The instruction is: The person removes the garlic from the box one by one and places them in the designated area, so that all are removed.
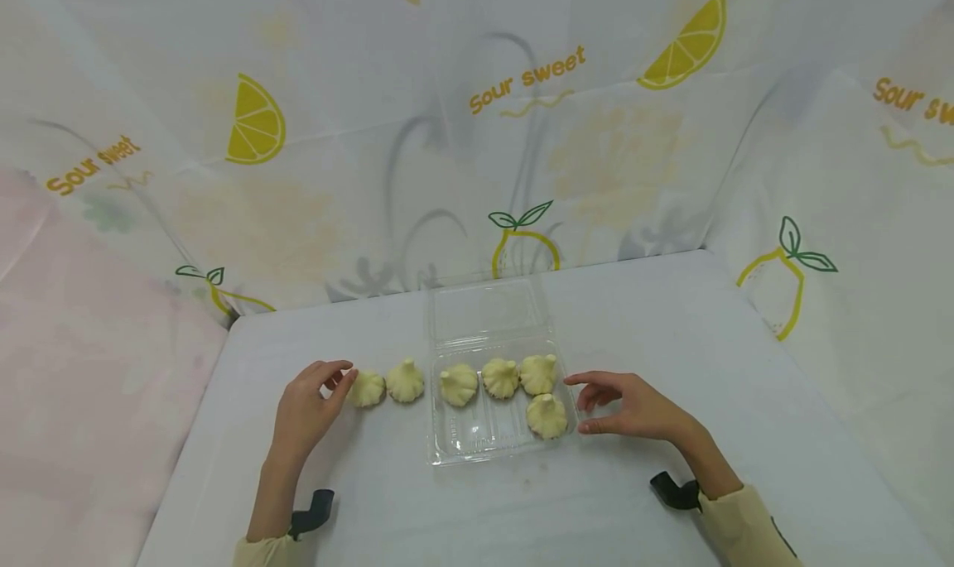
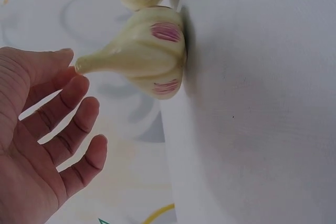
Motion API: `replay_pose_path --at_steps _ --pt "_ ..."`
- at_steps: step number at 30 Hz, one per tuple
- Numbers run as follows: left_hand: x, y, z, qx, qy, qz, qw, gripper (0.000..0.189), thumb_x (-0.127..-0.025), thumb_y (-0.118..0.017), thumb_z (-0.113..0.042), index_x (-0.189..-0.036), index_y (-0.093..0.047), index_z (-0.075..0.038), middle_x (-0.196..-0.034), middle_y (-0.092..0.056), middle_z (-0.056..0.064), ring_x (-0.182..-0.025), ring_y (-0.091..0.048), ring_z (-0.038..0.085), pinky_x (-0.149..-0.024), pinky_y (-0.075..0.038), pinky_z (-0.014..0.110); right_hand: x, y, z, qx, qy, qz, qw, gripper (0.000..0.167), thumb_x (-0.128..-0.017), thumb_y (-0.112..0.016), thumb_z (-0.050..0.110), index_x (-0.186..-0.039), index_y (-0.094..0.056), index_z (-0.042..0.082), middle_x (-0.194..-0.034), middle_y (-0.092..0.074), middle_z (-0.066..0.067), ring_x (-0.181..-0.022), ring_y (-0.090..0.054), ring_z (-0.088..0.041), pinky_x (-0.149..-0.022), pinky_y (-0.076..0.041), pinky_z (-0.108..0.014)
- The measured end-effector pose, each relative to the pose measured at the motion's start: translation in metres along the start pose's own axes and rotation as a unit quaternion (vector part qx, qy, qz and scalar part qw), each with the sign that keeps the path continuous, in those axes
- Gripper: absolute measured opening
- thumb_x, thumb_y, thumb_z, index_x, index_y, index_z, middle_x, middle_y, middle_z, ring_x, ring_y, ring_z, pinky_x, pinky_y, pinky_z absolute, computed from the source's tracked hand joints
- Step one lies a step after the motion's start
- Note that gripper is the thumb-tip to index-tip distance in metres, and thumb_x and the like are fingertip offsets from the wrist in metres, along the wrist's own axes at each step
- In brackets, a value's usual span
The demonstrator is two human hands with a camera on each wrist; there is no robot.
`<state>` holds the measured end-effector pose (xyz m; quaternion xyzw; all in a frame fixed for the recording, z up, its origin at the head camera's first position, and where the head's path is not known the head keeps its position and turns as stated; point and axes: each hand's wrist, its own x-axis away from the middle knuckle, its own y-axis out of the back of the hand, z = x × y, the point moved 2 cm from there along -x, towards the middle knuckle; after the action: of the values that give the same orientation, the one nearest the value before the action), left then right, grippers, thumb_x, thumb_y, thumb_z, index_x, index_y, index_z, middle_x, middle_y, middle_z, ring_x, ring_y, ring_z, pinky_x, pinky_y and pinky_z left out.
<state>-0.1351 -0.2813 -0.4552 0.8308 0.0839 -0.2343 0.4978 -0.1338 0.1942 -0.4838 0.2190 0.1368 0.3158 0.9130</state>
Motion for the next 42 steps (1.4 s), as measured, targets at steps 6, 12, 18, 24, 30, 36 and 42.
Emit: replay_pose_path --at_steps 6,12,18,24,30,36,42 --pt "-0.001 0.002 -0.006 -0.002 -0.005 -0.008 1.0000 0.017 -0.084 -0.079 -0.010 -0.099 -0.074 -0.004 -0.075 -0.061 0.001 -0.069 -0.055 0.016 -0.056 -0.045 0.031 0.000 0.000 0.000 0.001 0.004 0.001 1.0000 0.063 -0.083 -0.082 0.025 -0.135 -0.055 0.002 -0.097 -0.069 -0.005 -0.087 -0.064 -0.014 -0.080 -0.054 -0.040" --pt "-0.001 0.003 -0.015 0.007 -0.013 -0.013 0.9998 0.018 -0.084 -0.079 -0.010 -0.100 -0.074 -0.005 -0.078 -0.062 0.002 -0.071 -0.058 0.019 -0.056 -0.045 0.031 -0.001 -0.001 0.001 0.002 0.006 0.002 1.0000 0.063 -0.083 -0.082 0.024 -0.135 -0.055 0.001 -0.098 -0.069 -0.007 -0.088 -0.064 -0.015 -0.080 -0.054 -0.041" --pt "-0.001 0.003 -0.024 0.009 -0.019 -0.017 0.9996 0.020 -0.083 -0.081 -0.012 -0.100 -0.074 -0.006 -0.078 -0.061 0.000 -0.072 -0.057 0.020 -0.056 -0.045 0.031 -0.001 0.000 0.002 0.000 0.014 0.003 0.9999 0.064 -0.083 -0.082 0.024 -0.135 -0.055 0.000 -0.098 -0.069 -0.007 -0.088 -0.064 -0.015 -0.080 -0.054 -0.041" --pt "-0.001 0.001 -0.035 0.020 -0.030 -0.018 0.9992 0.020 -0.083 -0.081 -0.013 -0.100 -0.074 -0.006 -0.078 -0.061 -0.001 -0.071 -0.057 0.021 -0.057 -0.046 0.032 -0.001 0.000 0.003 0.002 0.015 0.003 0.9999 0.064 -0.083 -0.082 0.026 -0.135 -0.055 0.000 -0.099 -0.069 -0.005 -0.088 -0.064 -0.015 -0.080 -0.054 -0.039" --pt "-0.001 -0.003 -0.046 0.037 -0.042 -0.015 0.9983 0.019 -0.082 -0.081 -0.012 -0.099 -0.074 -0.007 -0.078 -0.060 -0.001 -0.070 -0.057 0.020 -0.055 -0.046 0.029 -0.001 0.000 0.005 0.004 0.014 0.002 0.9999 0.063 -0.083 -0.082 0.023 -0.135 -0.056 0.000 -0.099 -0.068 -0.005 -0.089 -0.064 -0.015 -0.080 -0.054 -0.040" --pt "-0.001 -0.010 -0.053 0.058 -0.052 -0.011 0.9969 0.018 -0.082 -0.082 -0.012 -0.098 -0.074 -0.008 -0.077 -0.059 -0.004 -0.069 -0.056 0.018 -0.055 -0.046 0.028 -0.001 0.000 0.006 0.006 0.016 0.003 0.9999 0.063 -0.084 -0.081 0.026 -0.135 -0.056 0.000 -0.100 -0.068 -0.007 -0.089 -0.063 -0.015 -0.081 -0.054 -0.040" --pt "-0.002 -0.014 -0.061 0.067 -0.059 -0.005 0.9960 0.019 -0.082 -0.082 -0.013 -0.098 -0.074 -0.009 -0.077 -0.059 -0.005 -0.070 -0.056 0.020 -0.055 -0.046 0.026 -0.001 -0.001 0.004 0.008 0.018 0.000 0.9998 0.061 -0.083 -0.082 0.021 -0.135 -0.056 0.001 -0.100 -0.068 -0.007 -0.088 -0.063 -0.015 -0.080 -0.053 -0.041"
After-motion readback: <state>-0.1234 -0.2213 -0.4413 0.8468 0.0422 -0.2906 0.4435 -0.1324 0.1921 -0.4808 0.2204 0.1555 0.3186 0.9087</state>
